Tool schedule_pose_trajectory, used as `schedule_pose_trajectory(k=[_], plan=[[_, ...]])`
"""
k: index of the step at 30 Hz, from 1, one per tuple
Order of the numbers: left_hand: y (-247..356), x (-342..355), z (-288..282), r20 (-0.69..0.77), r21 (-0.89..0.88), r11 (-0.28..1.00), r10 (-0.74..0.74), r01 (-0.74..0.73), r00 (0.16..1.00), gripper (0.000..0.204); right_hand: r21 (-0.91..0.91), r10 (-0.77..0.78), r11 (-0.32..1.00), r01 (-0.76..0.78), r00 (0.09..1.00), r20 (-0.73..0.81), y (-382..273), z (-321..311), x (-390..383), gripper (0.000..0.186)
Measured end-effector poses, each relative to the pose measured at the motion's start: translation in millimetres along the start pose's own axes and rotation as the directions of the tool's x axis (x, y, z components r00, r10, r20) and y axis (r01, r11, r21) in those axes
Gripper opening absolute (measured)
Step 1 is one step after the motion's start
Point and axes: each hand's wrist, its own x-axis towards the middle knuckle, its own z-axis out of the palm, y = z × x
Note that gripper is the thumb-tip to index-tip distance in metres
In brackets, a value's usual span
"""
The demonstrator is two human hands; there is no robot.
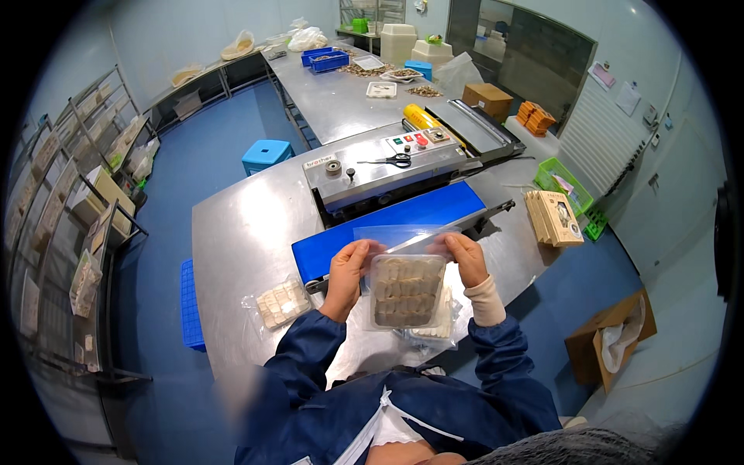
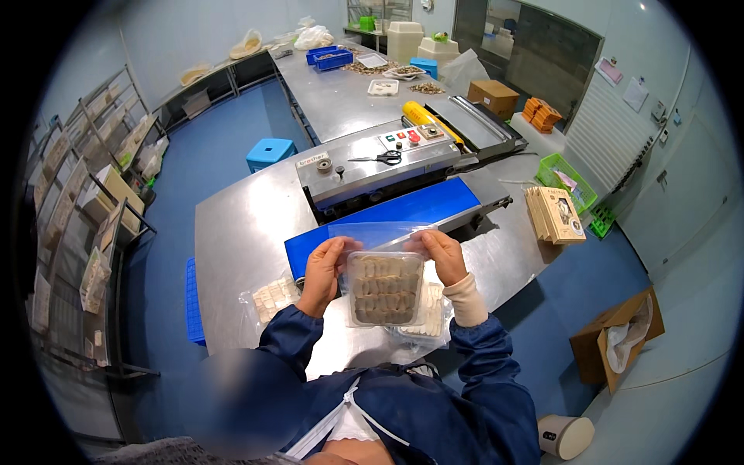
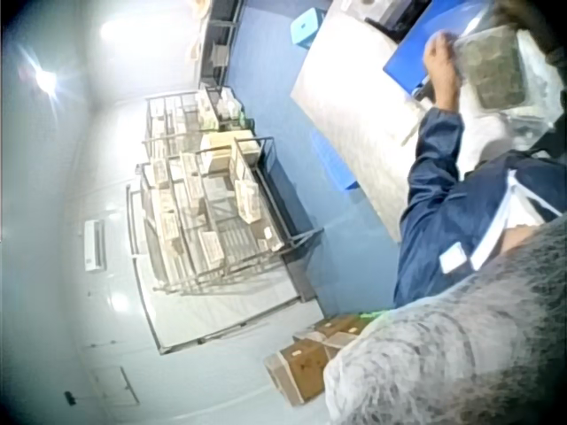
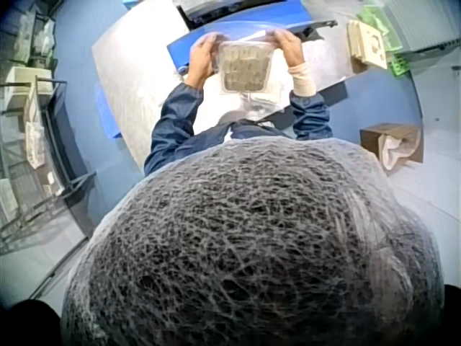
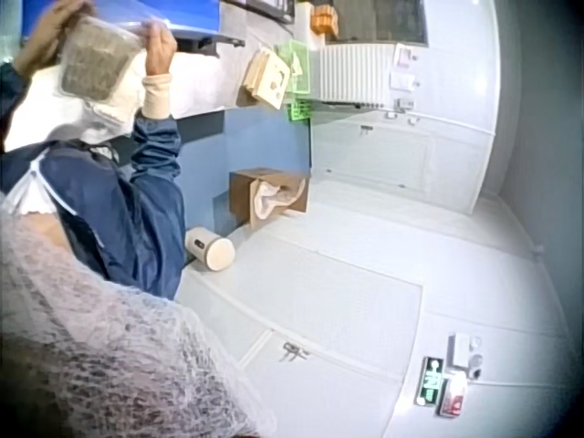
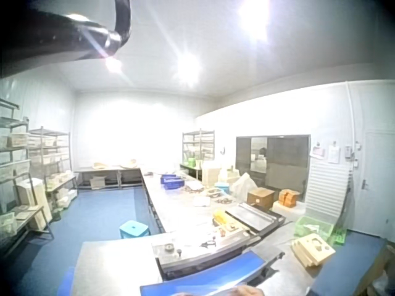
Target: The person places vacuum-sealed packages of food onto a metal table and arranges them. They then pick up a stack of cardboard boxes and walk towards a door, exiting the room while carrying the boxes.
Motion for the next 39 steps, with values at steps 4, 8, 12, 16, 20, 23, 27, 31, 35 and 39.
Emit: schedule_pose_trajectory(k=[4, 8, 12, 16, 20, 23, 27, 31, 35, 39], plan=[[-1, 0, -7, -0.013, 0.002, 1.000, 0.018, -0.018, 1.000, 0.021, 0.006, 0.017, 1.000, -0.017, 1.000, 0.014, 0, 5, 3, 0.028], [-3, 0, -7, -0.073, -0.012, 1.000, 0.018, -0.019, 0.997, 0.018, -0.001, 0.004, 1.000, -0.004, 1.000, 0.031, 2, 7, 6, 0.028], [-4, 0, -12, -0.100, -0.030, 1.000, 0.006, -0.010, 0.995, 0.018, -0.017, 0.009, 1.000, -0.009, 0.999, 0.045, 5, 10, 8, 0.028], [-6, 2, -16, -0.104, -0.061, 0.998, -0.009, 0.003, 0.995, 0.019, -0.004, 0.007, 1.000, -0.007, 0.997, 0.072, 3, 12, 8, 0.029], [-6, 2, -17, -0.102, -0.065, 0.998, -0.008, 0.001, 0.995, 0.018, 0.031, 0.025, 0.999, -0.028, 0.996, 0.086, 6, 11, 9, 0.028], [-8, 3, -18, -0.112, -0.059, 0.998, -0.011, 0.004, 0.994, 0.018, 0.056, 0.045, 0.997, -0.050, 0.995, 0.088, 9, 12, 10, 0.029], [-12, 5, -25, -0.145, -0.047, 0.998, -0.045, 0.038, 0.988, 0.018, 0.051, 0.078, 0.995, -0.084, 0.991, 0.111, 20, 9, 13, 0.030], [-10, 4, -29, -0.183, -0.061, 0.996, -0.068, 0.058, 0.981, 0.017, 0.021, 0.111, 0.993, -0.116, 0.982, 0.150, 17, 15, 13, 0.031], [-11, 5, -36, -0.179, -0.085, 0.995, -0.067, 0.053, 0.981, 0.017, 0.002, 0.134, 0.991, -0.137, 0.973, 0.191, 9, 19, 14, 0.032], [-9, 5, -38, -0.189, -0.097, 0.993, -0.091, 0.074, 0.978, 0.018, 0.013, 0.130, 0.991, -0.135, 0.969, 0.210, 12, 20, 18, 0.033]])
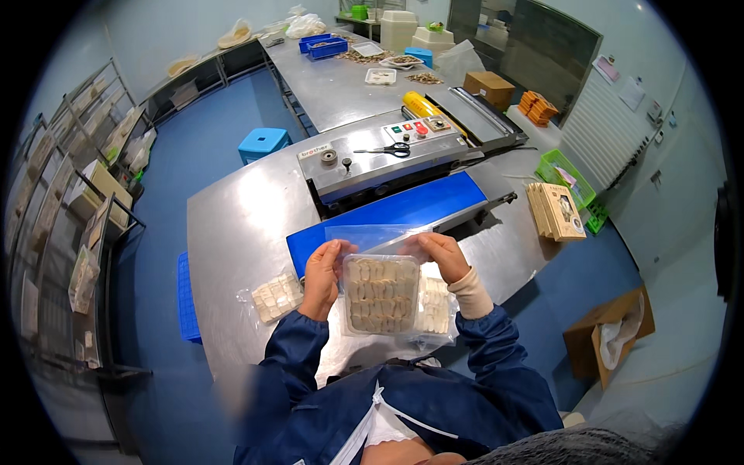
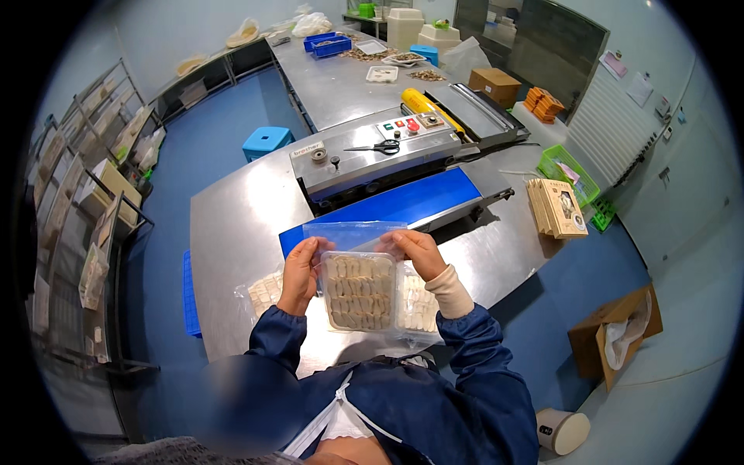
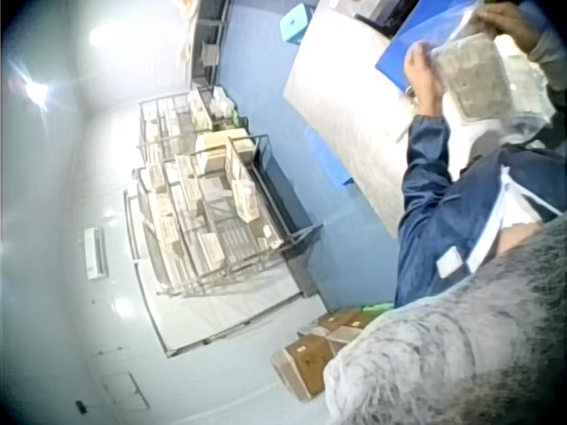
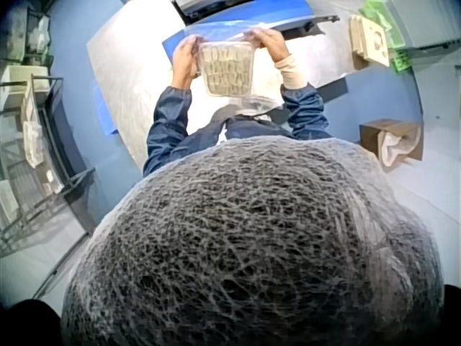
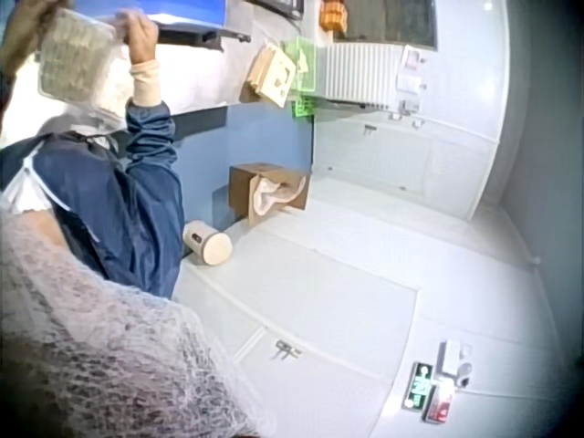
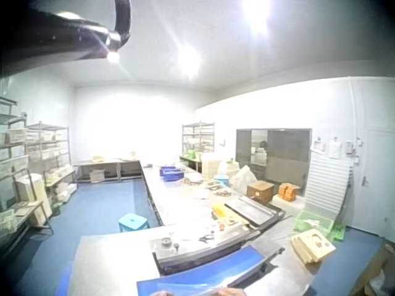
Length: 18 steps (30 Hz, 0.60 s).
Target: The person places vacuum-sealed packages of food onto a metal table and arranges them. They then pick up a stack of cardboard boxes and walk towards a door, exiting the room while carrying the boxes.
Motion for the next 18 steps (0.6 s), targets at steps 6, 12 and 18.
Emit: schedule_pose_trajectory(k=[6, 12, 18], plan=[[15, -13, 13, 0.020, 0.045, 0.994, 0.099, -0.099, 0.995, 0.019, 0.050, -0.055, 0.997, 0.058, 0.997, -0.055, -3, 3, 6, 0.032], [26, -16, 16, 0.052, 0.043, 0.982, 0.181, -0.184, 0.982, 0.021, 0.028, -0.094, 0.995, 0.095, 0.995, -0.043, -13, 7, 12, 0.031], [32, -14, 15, 0.042, 0.046, 0.975, 0.214, -0.215, 0.976, 0.021, 0.051, -0.104, 0.993, 0.105, 0.994, -0.023, -16, 10, 19, 0.031]])
